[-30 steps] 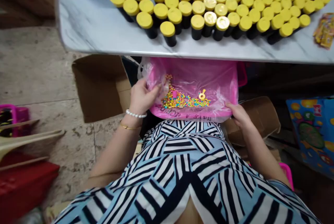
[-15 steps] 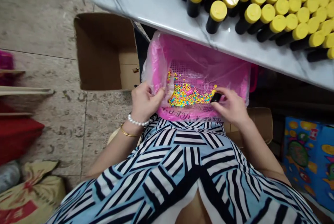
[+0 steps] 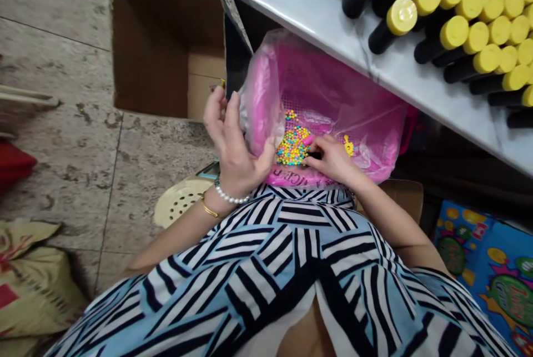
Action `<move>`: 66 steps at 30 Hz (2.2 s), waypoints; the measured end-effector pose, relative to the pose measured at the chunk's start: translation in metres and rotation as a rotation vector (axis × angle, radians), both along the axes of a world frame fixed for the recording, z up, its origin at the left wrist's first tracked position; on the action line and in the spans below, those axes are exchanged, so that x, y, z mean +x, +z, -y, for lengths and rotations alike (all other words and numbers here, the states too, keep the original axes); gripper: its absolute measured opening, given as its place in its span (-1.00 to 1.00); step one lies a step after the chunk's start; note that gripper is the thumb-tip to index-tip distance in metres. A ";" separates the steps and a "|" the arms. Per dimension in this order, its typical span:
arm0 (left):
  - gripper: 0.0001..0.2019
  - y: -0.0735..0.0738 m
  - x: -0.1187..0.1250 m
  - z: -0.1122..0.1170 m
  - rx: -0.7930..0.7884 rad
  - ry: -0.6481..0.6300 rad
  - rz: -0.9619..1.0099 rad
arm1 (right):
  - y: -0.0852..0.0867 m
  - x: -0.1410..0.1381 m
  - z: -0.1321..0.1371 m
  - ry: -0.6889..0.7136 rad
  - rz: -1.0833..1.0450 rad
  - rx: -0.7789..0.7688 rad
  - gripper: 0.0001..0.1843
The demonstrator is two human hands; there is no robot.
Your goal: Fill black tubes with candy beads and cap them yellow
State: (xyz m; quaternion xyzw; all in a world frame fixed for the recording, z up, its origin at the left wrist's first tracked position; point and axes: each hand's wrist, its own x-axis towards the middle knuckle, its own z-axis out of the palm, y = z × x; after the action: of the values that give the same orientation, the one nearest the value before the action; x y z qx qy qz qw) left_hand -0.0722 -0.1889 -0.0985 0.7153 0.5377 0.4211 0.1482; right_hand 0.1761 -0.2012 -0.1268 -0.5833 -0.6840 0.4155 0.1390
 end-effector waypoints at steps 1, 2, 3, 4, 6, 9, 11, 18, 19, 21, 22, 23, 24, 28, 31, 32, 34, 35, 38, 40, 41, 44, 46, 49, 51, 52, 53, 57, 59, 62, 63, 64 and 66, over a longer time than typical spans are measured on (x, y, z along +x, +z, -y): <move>-0.23 0.005 0.001 0.001 0.031 0.000 0.007 | 0.002 0.006 0.000 -0.043 -0.094 -0.032 -0.76; -0.26 0.009 0.002 0.002 0.059 -0.016 0.010 | 0.005 0.013 0.000 -0.094 -0.198 -0.086 -0.74; -0.30 0.011 0.003 0.003 0.090 -0.052 0.008 | 0.009 0.022 0.000 -0.143 -0.314 -0.156 -0.72; -0.35 0.013 0.003 0.002 0.122 -0.107 0.004 | 0.013 0.032 0.001 -0.189 -0.436 -0.227 -0.69; -0.46 0.012 0.006 0.001 0.168 -0.240 0.013 | 0.021 0.049 0.005 -0.274 -0.661 -0.330 -0.65; -0.52 0.011 0.013 -0.004 0.162 -0.413 0.086 | 0.026 0.064 0.012 -0.383 -0.842 -0.353 -0.59; -0.53 0.013 0.019 -0.007 0.126 -0.500 0.132 | 0.027 0.064 0.014 -0.434 -0.865 -0.345 -0.55; -0.53 0.023 0.031 -0.015 -0.023 -0.692 0.167 | 0.041 0.038 0.010 -0.374 -0.856 -0.323 -0.53; -0.54 0.023 0.033 -0.015 -0.035 -0.707 0.169 | 0.043 0.034 0.010 -0.362 -0.850 -0.334 -0.54; -0.56 0.022 0.034 -0.016 -0.063 -0.722 0.178 | 0.046 0.029 0.009 -0.350 -0.857 -0.351 -0.54; -0.56 0.022 0.035 -0.015 -0.076 -0.721 0.187 | 0.046 0.027 0.008 -0.354 -0.867 -0.352 -0.54; -0.56 0.022 0.036 -0.015 -0.084 -0.717 0.196 | 0.046 0.026 0.008 -0.364 -0.877 -0.350 -0.53; -0.55 0.021 0.036 -0.015 -0.087 -0.712 0.205 | 0.044 0.025 0.008 -0.378 -0.883 -0.347 -0.52; -0.59 0.020 0.037 -0.015 -0.057 -0.736 0.205 | 0.036 0.016 0.011 -0.398 -0.881 -0.393 -0.46; -0.72 0.015 0.036 -0.014 0.009 -0.789 0.144 | 0.034 0.007 0.017 -0.375 -0.908 -0.441 -0.46; -0.74 0.013 0.035 -0.013 0.039 -0.806 0.111 | 0.035 0.007 0.018 -0.345 -0.914 -0.460 -0.47; -0.75 0.009 0.031 -0.011 0.091 -0.834 0.050 | 0.038 0.015 0.017 -0.231 -0.867 -0.504 -0.51; -0.75 0.008 0.029 -0.010 0.115 -0.837 0.027 | 0.041 0.023 0.015 -0.181 -0.787 -0.491 -0.53; -0.78 0.008 0.020 -0.006 0.154 -0.789 0.001 | 0.040 0.064 -0.001 -0.241 -0.250 -0.181 -0.64; -0.76 0.013 0.014 -0.006 0.153 -0.703 0.009 | 0.029 0.091 -0.015 -0.363 0.115 0.025 -0.75; -0.74 0.015 0.011 -0.008 0.155 -0.657 0.024 | 0.021 0.101 -0.021 -0.383 0.201 0.049 -0.81; -0.64 0.022 0.004 -0.016 0.190 -0.529 0.105 | -0.006 0.109 -0.030 -0.342 0.314 0.015 -0.83; -0.60 0.025 0.002 -0.022 0.218 -0.458 0.151 | -0.017 0.102 -0.029 -0.285 0.354 0.009 -0.80; -0.61 0.030 -0.003 -0.033 0.263 -0.386 0.178 | -0.018 0.092 -0.023 -0.208 0.396 0.049 -0.88; -0.62 0.036 -0.008 -0.042 0.313 -0.356 0.169 | -0.012 0.092 -0.020 -0.183 0.433 0.088 -0.88; -0.63 0.040 -0.010 -0.048 0.341 -0.341 0.153 | -0.008 0.092 -0.019 -0.176 0.454 0.106 -0.82; -0.64 0.044 -0.012 -0.055 0.374 -0.323 0.133 | -0.003 0.093 -0.018 -0.171 0.475 0.124 -0.77; -0.69 0.058 -0.011 -0.098 0.512 -0.274 0.105 | 0.020 0.083 -0.015 -0.153 0.500 0.150 -0.59; -0.71 0.060 -0.004 -0.128 0.586 -0.267 0.144 | 0.035 0.069 -0.016 -0.172 0.326 0.109 -0.55; -0.76 0.057 0.010 -0.171 0.675 -0.280 0.177 | 0.061 0.040 -0.022 -0.249 -0.132 -0.077 -0.69; -0.77 0.054 0.014 -0.182 0.689 -0.289 0.185 | 0.072 0.029 -0.026 -0.286 -0.280 -0.154 -0.70; -0.78 0.052 0.017 -0.191 0.690 -0.299 0.194 | 0.083 0.017 -0.033 -0.325 -0.414 -0.218 -0.67; -0.77 0.047 0.021 -0.201 0.673 -0.318 0.219 | 0.107 -0.008 -0.050 -0.411 -0.633 -0.252 -0.61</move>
State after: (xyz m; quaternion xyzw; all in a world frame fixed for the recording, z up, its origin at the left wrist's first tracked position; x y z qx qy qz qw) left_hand -0.0515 0.0122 -0.0516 0.7491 0.2325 0.6198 0.0252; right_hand 0.1680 -0.1508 -0.0198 -0.5635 -0.4200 0.6189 0.3507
